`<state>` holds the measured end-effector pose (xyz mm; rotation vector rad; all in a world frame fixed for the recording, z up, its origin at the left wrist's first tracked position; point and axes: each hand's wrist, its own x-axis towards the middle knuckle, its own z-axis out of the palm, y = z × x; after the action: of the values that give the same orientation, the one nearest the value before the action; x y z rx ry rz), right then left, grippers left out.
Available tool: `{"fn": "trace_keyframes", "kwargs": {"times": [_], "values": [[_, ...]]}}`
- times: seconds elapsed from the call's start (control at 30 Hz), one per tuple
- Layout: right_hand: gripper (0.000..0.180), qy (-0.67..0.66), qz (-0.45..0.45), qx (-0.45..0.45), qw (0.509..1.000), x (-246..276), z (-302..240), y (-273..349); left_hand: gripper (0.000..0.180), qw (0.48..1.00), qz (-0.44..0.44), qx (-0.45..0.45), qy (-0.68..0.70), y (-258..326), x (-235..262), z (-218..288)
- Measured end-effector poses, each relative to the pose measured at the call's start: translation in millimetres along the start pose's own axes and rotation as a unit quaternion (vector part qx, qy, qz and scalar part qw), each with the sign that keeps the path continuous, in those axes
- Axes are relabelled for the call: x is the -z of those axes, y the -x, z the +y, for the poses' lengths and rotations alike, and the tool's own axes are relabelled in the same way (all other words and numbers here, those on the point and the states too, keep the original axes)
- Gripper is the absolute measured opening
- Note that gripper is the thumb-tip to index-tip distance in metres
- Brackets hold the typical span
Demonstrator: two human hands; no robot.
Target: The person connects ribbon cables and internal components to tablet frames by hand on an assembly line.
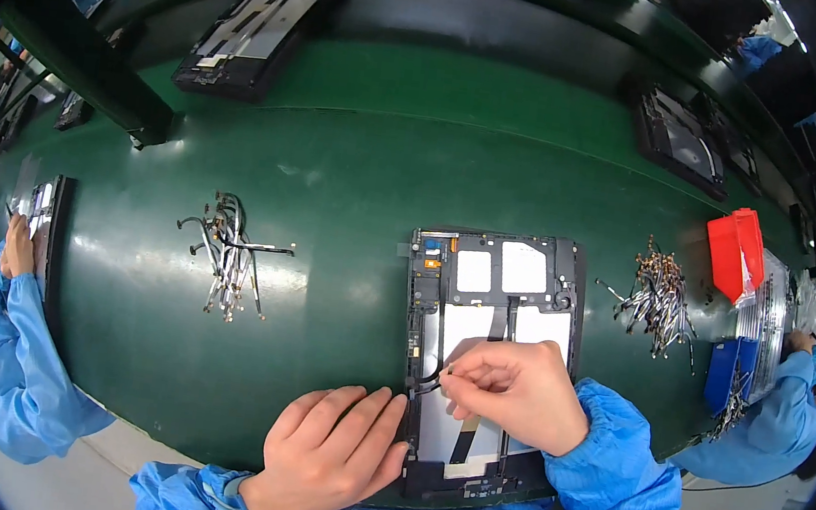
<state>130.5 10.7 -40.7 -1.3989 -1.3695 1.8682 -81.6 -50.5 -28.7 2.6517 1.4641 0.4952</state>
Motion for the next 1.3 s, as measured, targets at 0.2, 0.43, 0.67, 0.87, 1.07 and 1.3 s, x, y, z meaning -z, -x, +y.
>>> {"fn": "trace_keyframes", "kwargs": {"times": [0.2,0.43,0.67,0.87,1.07,1.3], "values": [[0.007,0.057,0.019,-0.001,0.998,-8,-10,3,0.029,1.0,-0.007,-0.016,-0.016,-3,-6,-1],[0.006,0.053,0.014,-0.014,0.998,-5,-12,1,0.027,0.998,0.01,-0.04,-0.04,-7,-12,-1],[0.005,0.084,0.01,0.009,0.996,-4,-14,2,0.018,0.993,0.021,-0.074,-0.088,-13,-16,-6],[0.005,0.087,0.009,0.031,0.996,-1,-9,0,0.021,0.996,0.025,-0.066,-0.063,-5,-11,8],[0.005,0.101,-0.001,0.065,0.993,0,-5,2,0.009,0.995,0.012,-0.094,0.007,-13,-30,29],[0.018,0.114,0.002,0.077,0.99,7,-8,0,0.017,0.994,-0.016,-0.096,-0.05,-16,-33,31]]}}
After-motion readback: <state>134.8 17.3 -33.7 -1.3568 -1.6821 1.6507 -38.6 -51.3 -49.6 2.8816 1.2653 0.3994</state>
